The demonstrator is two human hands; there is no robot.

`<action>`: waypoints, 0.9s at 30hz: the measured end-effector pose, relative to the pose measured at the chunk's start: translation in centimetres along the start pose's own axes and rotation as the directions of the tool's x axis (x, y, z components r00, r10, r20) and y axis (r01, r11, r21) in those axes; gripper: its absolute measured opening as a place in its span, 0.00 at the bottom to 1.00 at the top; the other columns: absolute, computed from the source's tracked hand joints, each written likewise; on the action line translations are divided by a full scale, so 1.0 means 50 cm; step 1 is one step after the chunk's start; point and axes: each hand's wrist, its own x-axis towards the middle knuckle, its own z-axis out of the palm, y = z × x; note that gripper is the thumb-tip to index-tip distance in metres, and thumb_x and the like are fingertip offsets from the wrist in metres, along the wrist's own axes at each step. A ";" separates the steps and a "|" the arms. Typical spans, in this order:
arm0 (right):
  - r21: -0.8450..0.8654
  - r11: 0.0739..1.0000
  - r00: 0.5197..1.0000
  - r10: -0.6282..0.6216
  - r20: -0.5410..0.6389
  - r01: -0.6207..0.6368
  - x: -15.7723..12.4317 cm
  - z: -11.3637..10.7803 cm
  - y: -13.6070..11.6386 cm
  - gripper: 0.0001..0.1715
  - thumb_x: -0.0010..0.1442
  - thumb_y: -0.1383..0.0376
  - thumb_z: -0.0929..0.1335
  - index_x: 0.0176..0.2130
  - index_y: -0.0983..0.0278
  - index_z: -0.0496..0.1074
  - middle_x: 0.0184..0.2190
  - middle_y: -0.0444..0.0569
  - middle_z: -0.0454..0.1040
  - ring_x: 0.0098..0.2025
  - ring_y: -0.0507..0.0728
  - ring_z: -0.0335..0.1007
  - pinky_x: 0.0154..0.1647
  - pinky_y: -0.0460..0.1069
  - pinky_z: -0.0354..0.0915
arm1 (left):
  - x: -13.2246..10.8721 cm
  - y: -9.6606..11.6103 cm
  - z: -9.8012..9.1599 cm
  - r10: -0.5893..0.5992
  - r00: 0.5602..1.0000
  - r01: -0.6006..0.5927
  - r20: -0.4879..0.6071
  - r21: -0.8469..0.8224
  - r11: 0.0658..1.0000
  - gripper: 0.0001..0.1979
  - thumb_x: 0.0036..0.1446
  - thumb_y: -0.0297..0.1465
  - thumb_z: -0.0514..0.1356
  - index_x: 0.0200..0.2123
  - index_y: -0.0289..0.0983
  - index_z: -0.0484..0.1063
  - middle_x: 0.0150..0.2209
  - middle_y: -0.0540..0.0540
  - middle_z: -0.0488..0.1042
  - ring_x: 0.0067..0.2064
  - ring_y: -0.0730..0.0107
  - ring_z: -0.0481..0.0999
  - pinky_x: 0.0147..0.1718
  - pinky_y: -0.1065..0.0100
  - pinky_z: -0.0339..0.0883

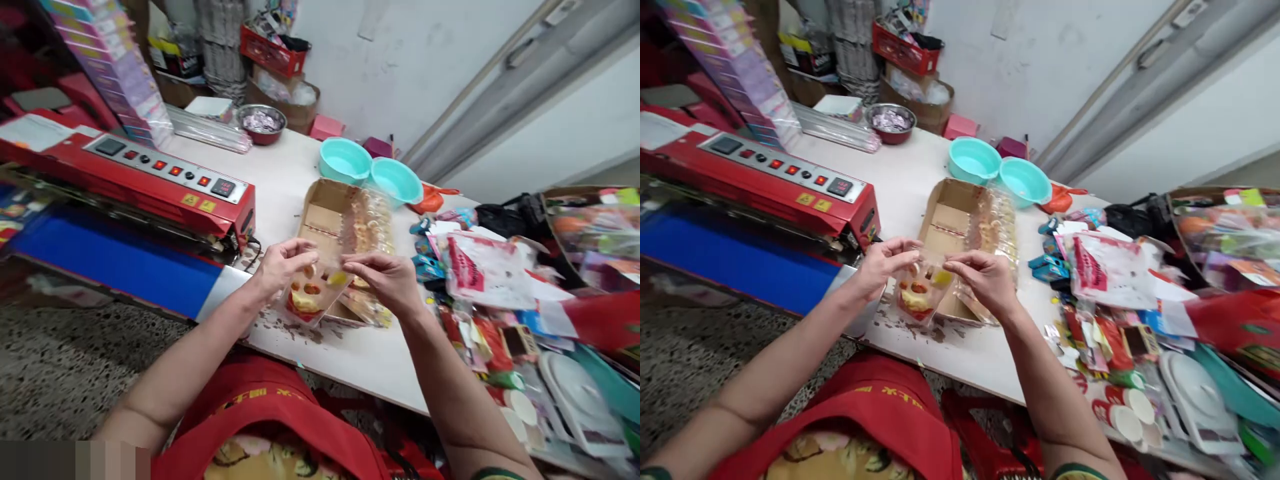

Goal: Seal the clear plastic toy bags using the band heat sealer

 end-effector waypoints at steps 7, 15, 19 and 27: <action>0.251 0.952 0.983 0.159 0.089 -0.176 0.049 0.183 0.068 0.12 0.43 0.56 0.78 0.25 0.61 0.80 0.28 0.48 0.82 0.31 0.57 0.78 0.35 0.51 0.73 | 0.000 -0.025 -0.134 -0.309 0.914 0.253 -0.263 -0.226 0.941 0.16 0.34 0.32 0.72 0.29 0.34 0.74 0.29 0.45 0.78 0.26 0.72 0.74 0.26 0.70 0.68; 0.351 0.849 0.917 0.341 0.208 -0.395 0.061 0.342 0.107 0.17 0.37 0.56 0.79 0.26 0.64 0.79 0.25 0.49 0.80 0.26 0.53 0.72 0.28 0.48 0.68 | 0.022 -0.119 -0.241 -0.124 0.765 0.040 -0.632 -0.145 0.989 0.14 0.37 0.37 0.70 0.23 0.33 0.75 0.21 0.46 0.75 0.22 0.72 0.72 0.19 0.74 0.62; 0.374 0.815 0.896 0.387 0.216 -0.442 0.069 0.405 0.113 0.18 0.36 0.56 0.79 0.24 0.65 0.78 0.24 0.48 0.79 0.24 0.52 0.70 0.27 0.47 0.67 | 0.029 -0.136 -0.290 -0.132 0.715 0.023 -0.686 -0.166 0.986 0.15 0.39 0.38 0.70 0.25 0.33 0.73 0.16 0.49 0.71 0.18 0.73 0.69 0.18 0.73 0.62; 0.484 0.707 0.852 0.479 0.210 -0.516 0.113 0.504 0.156 0.21 0.31 0.57 0.80 0.24 0.66 0.76 0.20 0.45 0.76 0.22 0.51 0.68 0.25 0.47 0.67 | -0.013 -0.120 -0.408 -0.348 0.771 0.242 -0.534 -0.259 0.935 0.24 0.33 0.28 0.73 0.37 0.33 0.72 0.29 0.41 0.79 0.25 0.63 0.78 0.23 0.68 0.71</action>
